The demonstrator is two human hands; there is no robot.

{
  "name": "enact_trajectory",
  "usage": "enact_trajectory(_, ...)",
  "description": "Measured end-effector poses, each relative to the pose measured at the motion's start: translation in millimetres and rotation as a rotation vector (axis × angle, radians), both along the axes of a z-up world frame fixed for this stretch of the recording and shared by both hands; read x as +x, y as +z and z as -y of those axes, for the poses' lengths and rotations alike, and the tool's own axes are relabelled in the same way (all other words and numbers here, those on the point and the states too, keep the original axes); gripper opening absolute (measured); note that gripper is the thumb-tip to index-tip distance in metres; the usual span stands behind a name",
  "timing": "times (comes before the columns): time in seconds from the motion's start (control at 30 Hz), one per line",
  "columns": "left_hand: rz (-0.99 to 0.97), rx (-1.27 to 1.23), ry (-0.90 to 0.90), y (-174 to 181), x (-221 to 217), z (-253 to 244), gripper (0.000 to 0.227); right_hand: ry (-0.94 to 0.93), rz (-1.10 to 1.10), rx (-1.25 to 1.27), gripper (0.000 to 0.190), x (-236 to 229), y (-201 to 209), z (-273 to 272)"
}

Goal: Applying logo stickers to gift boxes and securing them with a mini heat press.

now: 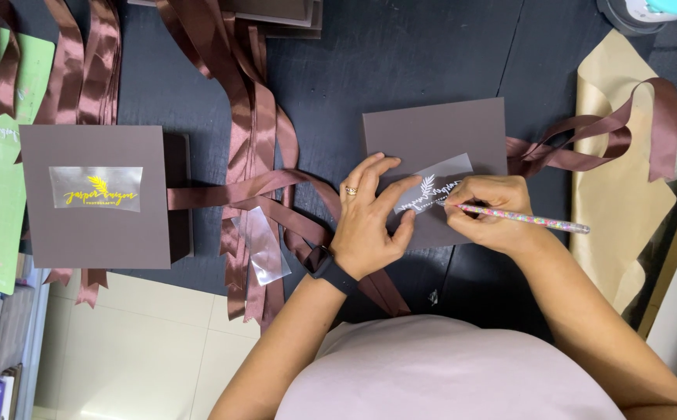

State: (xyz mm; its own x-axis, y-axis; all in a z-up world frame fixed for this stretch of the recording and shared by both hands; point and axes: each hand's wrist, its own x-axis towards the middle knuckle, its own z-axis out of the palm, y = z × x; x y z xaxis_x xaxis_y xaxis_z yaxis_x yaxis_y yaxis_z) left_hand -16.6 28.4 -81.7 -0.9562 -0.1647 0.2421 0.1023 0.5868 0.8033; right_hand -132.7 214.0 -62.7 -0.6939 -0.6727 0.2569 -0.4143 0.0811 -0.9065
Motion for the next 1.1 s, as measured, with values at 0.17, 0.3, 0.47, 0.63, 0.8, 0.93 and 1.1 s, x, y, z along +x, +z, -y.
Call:
enact_trajectory(0.17, -0.002, 0.0, 0.0, 0.9, 0.0, 0.6, 0.043, 0.004, 0.012, -0.001, 0.017, -0.6, -3.1, -2.7)
enact_trajectory(0.3, -0.006, -0.005, 0.0, -0.1, -0.2, 0.6, 0.043, 0.005, 0.014, 0.011, 0.017, -0.3, 0.8, -0.9)
enact_trajectory(0.47, -0.002, -0.001, -0.001, 0.1, 0.0, 0.5, 0.043, -0.001, 0.01, 0.009, 0.017, -0.5, 0.4, -0.4)
enact_trajectory(0.63, -0.001, 0.004, -0.001, 1.7, 0.0, 0.7, 0.043, 0.004, 0.013, 0.006, 0.016, -0.6, 1.0, -0.8)
enact_trajectory(0.8, 0.008, 0.0, -0.007, 2.5, 0.2, 0.6, 0.043, 0.019, 0.034, 0.001, 0.015, -1.7, 0.8, -1.3)
enact_trajectory(0.93, 0.007, 0.003, -0.005, 0.8, -0.3, 0.4, 0.043, 0.016, 0.042, 0.002, 0.015, -2.4, 0.2, -1.9)
enact_trajectory(1.1, 0.005, 0.002, -0.007, 0.9, -0.1, 0.7, 0.042, -0.013, 0.16, -0.057, 0.012, -2.4, -5.7, -7.8)
